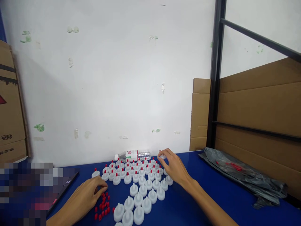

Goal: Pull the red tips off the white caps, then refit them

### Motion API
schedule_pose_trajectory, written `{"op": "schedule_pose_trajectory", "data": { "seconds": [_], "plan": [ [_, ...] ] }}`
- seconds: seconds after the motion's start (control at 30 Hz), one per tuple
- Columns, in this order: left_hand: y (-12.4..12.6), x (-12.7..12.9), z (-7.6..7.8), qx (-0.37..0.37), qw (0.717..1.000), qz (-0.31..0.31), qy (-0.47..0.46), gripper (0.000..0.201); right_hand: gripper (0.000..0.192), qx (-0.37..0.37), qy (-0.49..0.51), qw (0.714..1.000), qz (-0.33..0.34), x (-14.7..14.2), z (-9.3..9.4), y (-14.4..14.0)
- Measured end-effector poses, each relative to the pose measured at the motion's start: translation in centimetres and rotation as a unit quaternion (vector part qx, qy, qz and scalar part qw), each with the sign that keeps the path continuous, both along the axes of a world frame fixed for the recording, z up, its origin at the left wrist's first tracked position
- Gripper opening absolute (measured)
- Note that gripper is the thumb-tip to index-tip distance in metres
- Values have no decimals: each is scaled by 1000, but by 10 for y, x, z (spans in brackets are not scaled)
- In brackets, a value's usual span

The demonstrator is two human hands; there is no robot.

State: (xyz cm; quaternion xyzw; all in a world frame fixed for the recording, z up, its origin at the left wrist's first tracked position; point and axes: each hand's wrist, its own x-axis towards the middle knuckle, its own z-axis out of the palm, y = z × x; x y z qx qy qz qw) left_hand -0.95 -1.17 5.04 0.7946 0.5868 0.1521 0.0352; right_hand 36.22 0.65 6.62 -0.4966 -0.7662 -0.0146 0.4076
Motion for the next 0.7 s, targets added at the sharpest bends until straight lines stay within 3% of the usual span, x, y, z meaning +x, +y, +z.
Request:
{"op": "schedule_pose_trajectory", "data": {
  "seconds": [0.17, 0.3, 0.4, 0.53, 0.6, 0.7],
  "plan": [
    [-1, 1, -3, 12, 1000, -15, 7, 29, 25, -7, -9, 999, 34, -11, -1, -8],
    [-8, 5, 4, 108, 993, -53, 9, 35, 23, -6, -26, 998, 62, -25, -3, -20],
    [-22, 14, 13, 214, 966, -142, -32, 29, 34, 16, -57, 993, 102, -44, -2, -40],
    [-46, 35, 15, 306, 913, -267, -42, 23, 33, 84, -120, 968, 205, -75, 4, -71],
    [-54, 45, 10, 342, 893, -292, -26, 19, 32, 116, -136, 948, 264, -87, 6, -81],
    [-55, 51, 2, 356, 888, -289, 20, 23, 30, 152, -134, 930, 307, -95, 7, -86]
  ]
}}
